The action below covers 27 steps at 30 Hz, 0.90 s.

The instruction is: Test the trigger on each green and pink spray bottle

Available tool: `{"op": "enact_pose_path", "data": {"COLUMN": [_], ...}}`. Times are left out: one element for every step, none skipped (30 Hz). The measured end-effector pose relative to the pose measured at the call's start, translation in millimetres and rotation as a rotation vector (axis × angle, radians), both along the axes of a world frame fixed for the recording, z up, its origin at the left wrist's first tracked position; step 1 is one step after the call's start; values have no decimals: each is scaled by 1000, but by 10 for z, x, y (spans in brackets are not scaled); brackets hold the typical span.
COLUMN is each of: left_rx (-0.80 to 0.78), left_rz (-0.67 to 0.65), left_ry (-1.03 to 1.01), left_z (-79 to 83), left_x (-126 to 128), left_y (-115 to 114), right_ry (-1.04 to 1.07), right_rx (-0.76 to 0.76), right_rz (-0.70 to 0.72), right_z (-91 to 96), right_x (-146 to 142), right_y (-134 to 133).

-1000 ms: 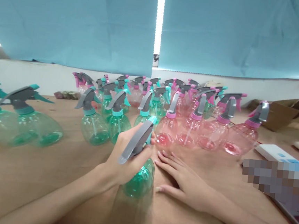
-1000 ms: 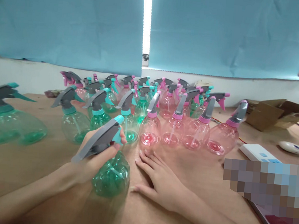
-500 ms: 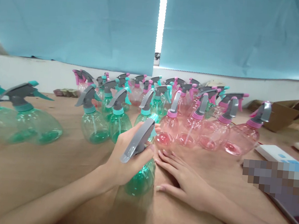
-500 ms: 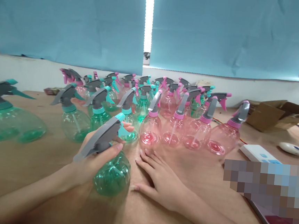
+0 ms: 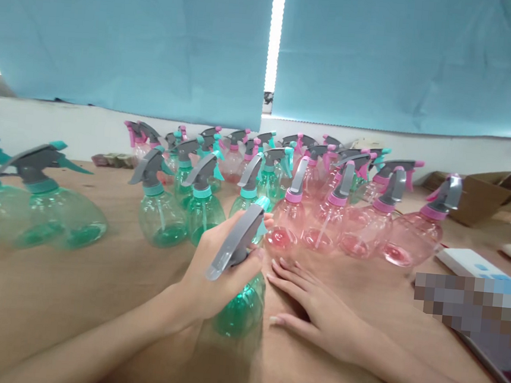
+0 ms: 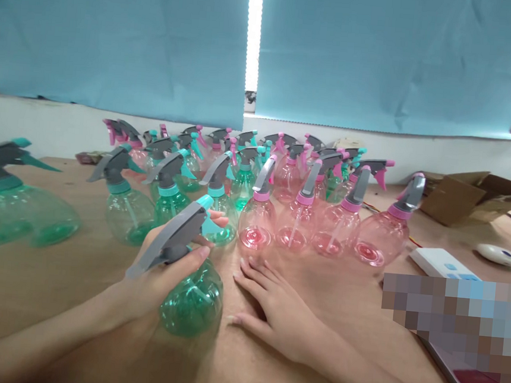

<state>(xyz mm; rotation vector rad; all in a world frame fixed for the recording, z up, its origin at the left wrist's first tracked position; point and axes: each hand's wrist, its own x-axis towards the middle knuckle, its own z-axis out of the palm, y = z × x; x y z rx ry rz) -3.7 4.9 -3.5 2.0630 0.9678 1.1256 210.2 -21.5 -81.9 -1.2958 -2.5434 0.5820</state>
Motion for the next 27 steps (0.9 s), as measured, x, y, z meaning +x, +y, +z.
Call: {"op": "enact_pose_path", "data": {"left_rx": [1,-2,-7,-13,-21,-29,-39,-47,-51,-55,-55,-52,-49,-43,-38,-32,-26,-19,-12,-8,-9,-13,-22,-31,-39,-44,-47], "left_rz": [-4,-7,-9,-9,-10,-14,-17,-22,-28,-37,-46,-53,-60,-66,-69,-69,-68,-70,-74,-81,-89,-96,-99,-98,-95,-89,-81], "left_ry": [-2,-3,-4,-6,-10,-14,-20,-26,-34,-37,-37,-35,-32,-29,-26,-25,-25,-25,-26,-30,-38,-50,-64,-75,-81,-82,-80], "left_z": [-2,-2,0,3,6,10,14,17,18,17,15,11,7,2,-2,-6,-10,-14,-16,-18,-17,-15,-10,-2,7,17,28], "left_x": [-3,-5,-4,-2,3,8,13,18,21,21,20,16,11,6,1,-3,-6,-9,-10,-10,-9,-6,-1,6,13,20,27], "left_y": [-1,-3,-5,-7,-9,-10,-12,-13,-14,-15,-15,-14,-12,-9,-4,1,7,12,16,18,19,17,13,8,2,-3,-8], "right_ry": [-1,-1,2,5,9,12,15,15,14,11,7,2,-2,-6,-8,-8,-5,1,9,18,26,33,39,43,46,49,53], "right_rx": [-1,-2,-1,0,2,2,2,1,-2,-5,-9,-14,-17,-20,-20,-20,-18,-15,-12,-9,-6,-5,-3,-3,-3,-2,0], "right_rz": [-1,-2,-3,-5,-7,-7,-8,-9,-10,-11,-11,-12,-12,-12,-13,-15,-17,-20,-21,-21,-21,-20,-20,-19,-20,-21,-20], "right_z": [-4,-8,-12,-15,-18,-20,-22,-23,-23,-23,-23,-24,-25,-28,-31,-36,-41,-47,-52,-56,-60,-62,-64,-67,-70,-75,-82], "right_x": [3,5,7,9,9,10,10,11,11,11,12,13,14,15,16,17,18,19,20,20,20,21,21,22,24,26,29], "right_y": [2,4,5,5,3,2,-1,-4,-6,-8,-9,-9,-9,-9,-8,-7,-6,-6,-6,-7,-7,-9,-10,-11,-11,-10,-9]}}
